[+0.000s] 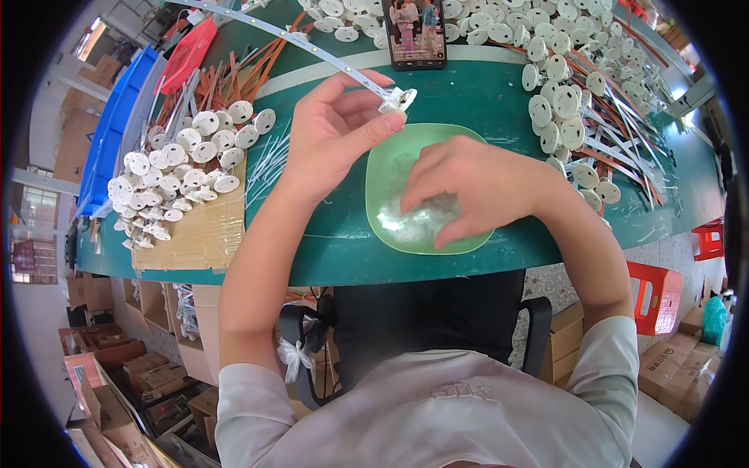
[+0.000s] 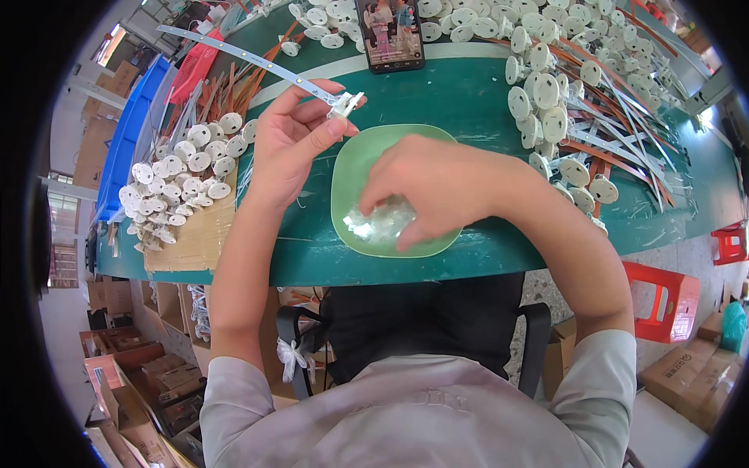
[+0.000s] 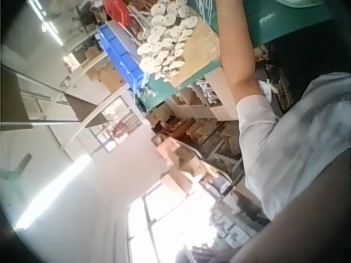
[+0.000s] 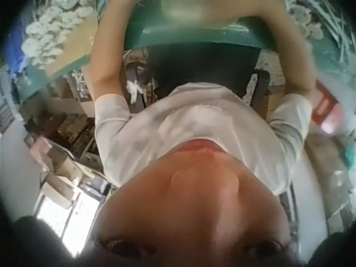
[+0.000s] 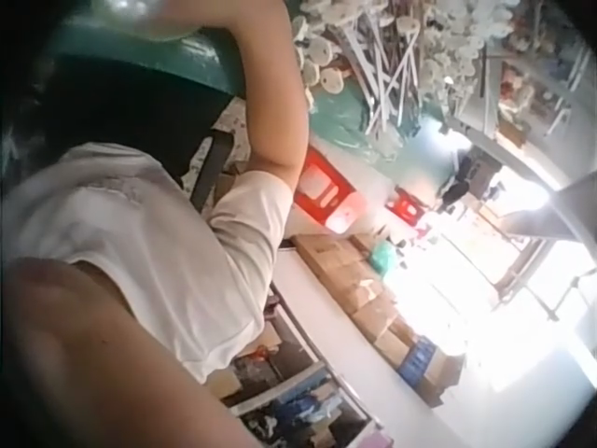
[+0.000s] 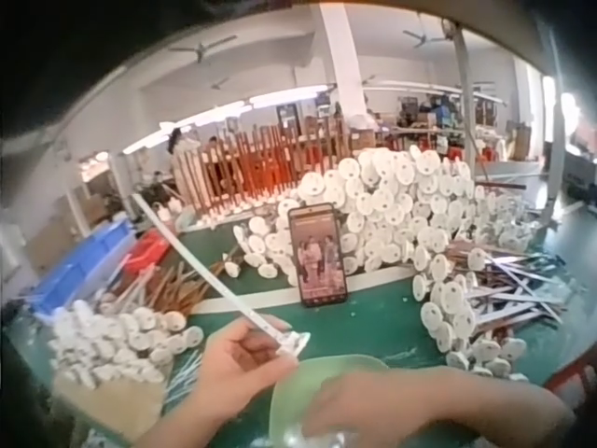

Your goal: Manually attaching plastic diffusers or light covers to an LED strip at an assembly workbench.

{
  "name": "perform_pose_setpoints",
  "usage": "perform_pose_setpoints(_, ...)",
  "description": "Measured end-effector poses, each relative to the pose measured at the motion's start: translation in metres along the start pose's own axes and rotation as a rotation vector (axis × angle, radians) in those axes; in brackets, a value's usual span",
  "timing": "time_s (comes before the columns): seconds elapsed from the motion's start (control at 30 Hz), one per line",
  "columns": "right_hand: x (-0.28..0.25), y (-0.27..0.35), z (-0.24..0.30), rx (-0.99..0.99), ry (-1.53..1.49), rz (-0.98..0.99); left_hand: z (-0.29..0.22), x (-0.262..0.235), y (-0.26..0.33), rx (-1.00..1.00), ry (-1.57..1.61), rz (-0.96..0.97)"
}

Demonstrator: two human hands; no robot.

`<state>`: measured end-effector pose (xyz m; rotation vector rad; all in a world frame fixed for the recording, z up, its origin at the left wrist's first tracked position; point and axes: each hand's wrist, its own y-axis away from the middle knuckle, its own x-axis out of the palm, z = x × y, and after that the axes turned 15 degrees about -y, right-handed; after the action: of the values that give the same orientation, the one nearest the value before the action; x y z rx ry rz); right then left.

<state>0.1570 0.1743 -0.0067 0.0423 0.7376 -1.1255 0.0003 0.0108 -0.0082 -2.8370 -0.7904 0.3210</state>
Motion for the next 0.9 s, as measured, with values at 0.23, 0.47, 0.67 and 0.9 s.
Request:
perform_pose_setpoints(0.23, 0.0, -0.002, -0.007, 0.118, 0.083, -0.043, 0.001, 0.002, 0.001, 0.009, -0.031, -0.007)
perform_pose_setpoints(0.47, 0.001, -0.003, -0.005, 0.052, 0.071, -0.114, 0.0, 0.002, 0.0, 0.013, -0.022, -0.004)
perform_pose_setpoints(0.67, -0.002, -0.004, 0.006, 0.256, -0.072, -0.197, -0.002, 0.001, 0.001, 0.002, -0.027, 0.001)
perform_pose_setpoints(0.9, -0.005, -0.003, 0.004, 0.309, -0.111, -0.284, -0.002, 0.001, 0.001, -0.016, -0.011, 0.005)
